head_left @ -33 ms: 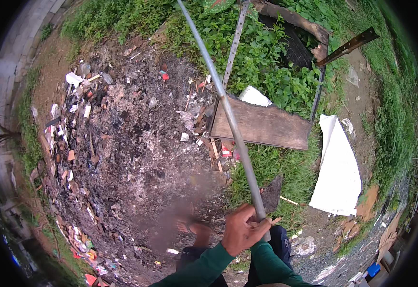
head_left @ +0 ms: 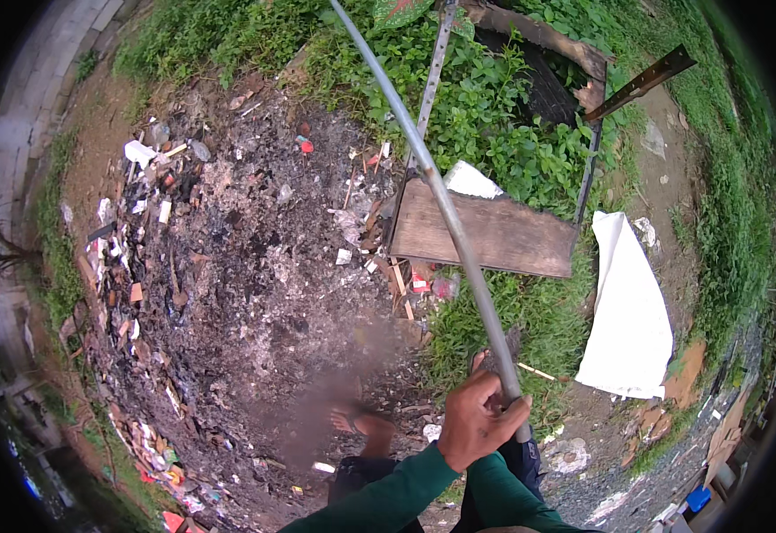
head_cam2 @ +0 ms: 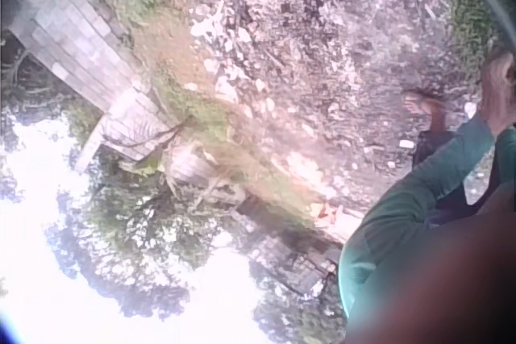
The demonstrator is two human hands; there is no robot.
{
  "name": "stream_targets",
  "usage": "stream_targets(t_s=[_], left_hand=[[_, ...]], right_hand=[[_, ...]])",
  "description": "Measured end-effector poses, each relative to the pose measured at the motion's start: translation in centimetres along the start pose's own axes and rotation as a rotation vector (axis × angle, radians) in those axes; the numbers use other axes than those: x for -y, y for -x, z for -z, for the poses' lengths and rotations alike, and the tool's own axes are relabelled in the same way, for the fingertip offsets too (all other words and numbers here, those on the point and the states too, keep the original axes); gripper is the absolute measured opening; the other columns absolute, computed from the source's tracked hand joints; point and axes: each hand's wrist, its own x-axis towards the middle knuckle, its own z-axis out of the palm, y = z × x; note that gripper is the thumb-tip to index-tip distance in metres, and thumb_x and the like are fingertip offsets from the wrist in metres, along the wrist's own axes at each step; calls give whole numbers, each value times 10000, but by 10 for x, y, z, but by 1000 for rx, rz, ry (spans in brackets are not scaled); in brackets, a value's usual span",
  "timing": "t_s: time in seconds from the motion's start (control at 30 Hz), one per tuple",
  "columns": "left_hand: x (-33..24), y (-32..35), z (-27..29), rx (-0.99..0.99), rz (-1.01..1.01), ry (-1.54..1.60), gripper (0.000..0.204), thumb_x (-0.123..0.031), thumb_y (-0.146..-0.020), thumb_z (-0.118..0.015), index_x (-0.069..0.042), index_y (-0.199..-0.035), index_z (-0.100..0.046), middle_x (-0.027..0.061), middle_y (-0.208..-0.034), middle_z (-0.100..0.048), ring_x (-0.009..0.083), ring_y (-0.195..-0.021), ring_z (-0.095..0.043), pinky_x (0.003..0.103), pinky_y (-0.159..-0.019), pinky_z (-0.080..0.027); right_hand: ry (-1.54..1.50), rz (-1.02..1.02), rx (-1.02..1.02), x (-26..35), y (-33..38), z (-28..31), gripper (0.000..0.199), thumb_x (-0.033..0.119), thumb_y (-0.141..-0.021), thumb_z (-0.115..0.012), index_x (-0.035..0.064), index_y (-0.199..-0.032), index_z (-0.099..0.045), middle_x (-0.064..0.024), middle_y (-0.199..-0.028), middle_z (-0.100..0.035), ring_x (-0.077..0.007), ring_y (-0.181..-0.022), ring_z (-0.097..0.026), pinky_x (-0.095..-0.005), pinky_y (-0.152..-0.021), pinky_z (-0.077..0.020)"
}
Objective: The person collects debris and trash from the ground by hand and places it into a yellow sack. They then use a long metal rod to push and gather more debris into the sack.
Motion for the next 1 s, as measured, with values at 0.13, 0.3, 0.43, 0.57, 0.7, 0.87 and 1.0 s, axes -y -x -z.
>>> stream_targets(t_s=[0.13,0.3,0.43,0.57,0.7,0.87,1.0], left_hand=[[-75,-80,-161,-101,-167,275,231,-156,-889,-796,-22,-858,-610,56,-741,-590,133,-630,-542,336,-576,-467],[-66,-154,-260,141,-40,495,307,-247,-961,-748,2,-866,-597,93,-743,-583,182,-635,-552,376,-580,-454],[-28,-140,-248,139,-169,282,401,-369,-985,-732,-14,-859,-594,112,-772,-578,230,-688,-572,414,-635,-470],[-7,-132,-194,375,-113,29,557,-555,-1032,-597,-5,-947,-624,162,-880,-652,299,-758,-665,442,-688,-532],[1,-130,-151,537,-37,-143,735,-716,-1012,-471,-20,-1005,-705,211,-984,-716,350,-903,-734,485,-769,-585],[34,-125,-120,802,193,82,717,-721,-983,-543,-21,-1085,-659,132,-899,-690,254,-859,-706,418,-775,-568],[63,-108,-101,747,115,442,668,-615,-979,-660,5,-1215,-579,103,-940,-650,193,-883,-652,395,-805,-546]], right_hand=[[67,-30,57,5,11,-1,241,235,-977,-724,92,-1027,-536,-1,-735,-554,-115,-589,-536,-298,-432,-404],[253,-43,81,1,2,-7,247,259,-988,-711,85,-1074,-559,1,-758,-559,-114,-619,-533,-304,-487,-428],[220,-54,120,-6,-6,-15,251,264,-991,-708,83,-1084,-561,1,-764,-561,-118,-627,-537,-309,-502,-432],[208,-47,149,-15,-6,-17,256,270,-994,-704,81,-1094,-563,1,-770,-564,-122,-635,-540,-313,-518,-437],[223,-37,169,-30,-7,-15,261,275,-997,-700,79,-1103,-566,1,-776,-567,-126,-643,-543,-317,-533,-441],[253,-51,209,-65,-8,-15,268,282,-1000,-695,76,-1115,-568,2,-784,-570,-131,-653,-548,-322,-553,-447],[322,45,209,-83,-22,-22,274,288,-1003,-691,74,-1125,-571,2,-790,-573,-134,-661,-551,-326,-568,-451]])
